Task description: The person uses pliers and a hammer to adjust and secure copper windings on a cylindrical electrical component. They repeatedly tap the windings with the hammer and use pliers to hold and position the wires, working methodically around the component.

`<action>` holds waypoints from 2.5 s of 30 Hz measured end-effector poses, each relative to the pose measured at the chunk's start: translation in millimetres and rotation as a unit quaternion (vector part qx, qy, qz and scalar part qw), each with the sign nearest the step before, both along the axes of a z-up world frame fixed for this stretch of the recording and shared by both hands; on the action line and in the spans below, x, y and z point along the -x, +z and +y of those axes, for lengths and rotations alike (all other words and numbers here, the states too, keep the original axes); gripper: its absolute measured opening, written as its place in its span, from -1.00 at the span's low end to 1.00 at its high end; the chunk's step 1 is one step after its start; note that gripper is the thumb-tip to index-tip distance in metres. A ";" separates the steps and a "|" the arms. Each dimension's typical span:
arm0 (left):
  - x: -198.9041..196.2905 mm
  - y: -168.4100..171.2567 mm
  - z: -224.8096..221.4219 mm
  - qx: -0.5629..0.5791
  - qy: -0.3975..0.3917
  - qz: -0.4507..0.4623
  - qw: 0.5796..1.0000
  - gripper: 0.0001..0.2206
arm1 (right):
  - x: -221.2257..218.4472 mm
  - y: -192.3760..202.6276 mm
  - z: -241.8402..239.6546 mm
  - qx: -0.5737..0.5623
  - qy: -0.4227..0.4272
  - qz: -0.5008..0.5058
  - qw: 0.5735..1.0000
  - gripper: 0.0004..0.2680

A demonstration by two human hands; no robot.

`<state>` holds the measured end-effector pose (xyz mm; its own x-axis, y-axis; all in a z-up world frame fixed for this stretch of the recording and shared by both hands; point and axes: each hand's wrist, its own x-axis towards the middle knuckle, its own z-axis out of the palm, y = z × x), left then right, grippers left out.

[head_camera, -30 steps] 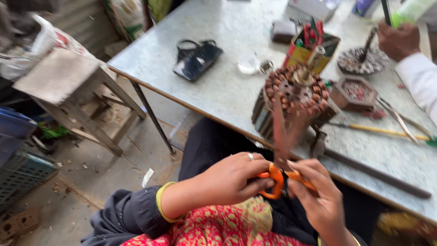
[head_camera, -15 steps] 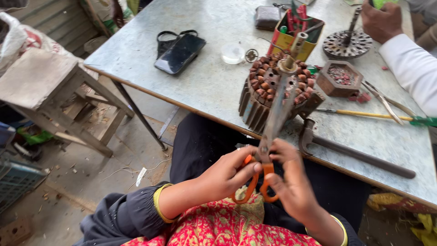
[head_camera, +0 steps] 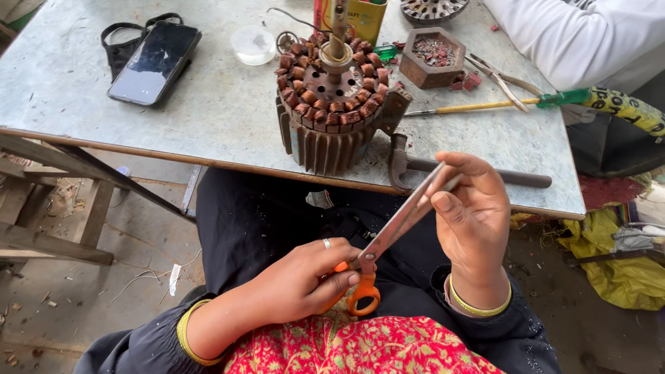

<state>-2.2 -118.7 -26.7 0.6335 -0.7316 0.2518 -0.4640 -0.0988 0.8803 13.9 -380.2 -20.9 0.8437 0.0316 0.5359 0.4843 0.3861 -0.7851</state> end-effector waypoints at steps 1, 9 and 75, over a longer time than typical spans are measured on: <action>0.6 0.8 -1.4 -0.006 -0.004 0.000 1.000 -0.83 | -1.0 -0.3 -0.3 -0.008 -0.002 0.007 1.000 -0.72; 3.1 -0.7 -9.5 -0.022 -0.026 -0.007 0.999 -0.84 | 1.0 -3.7 -14.5 -0.031 -0.020 0.000 0.999 -0.87; -19.5 -31.4 55.2 0.294 0.404 -0.171 0.849 -0.75 | -0.2 12.8 -29.7 0.219 -0.073 0.048 0.972 -0.86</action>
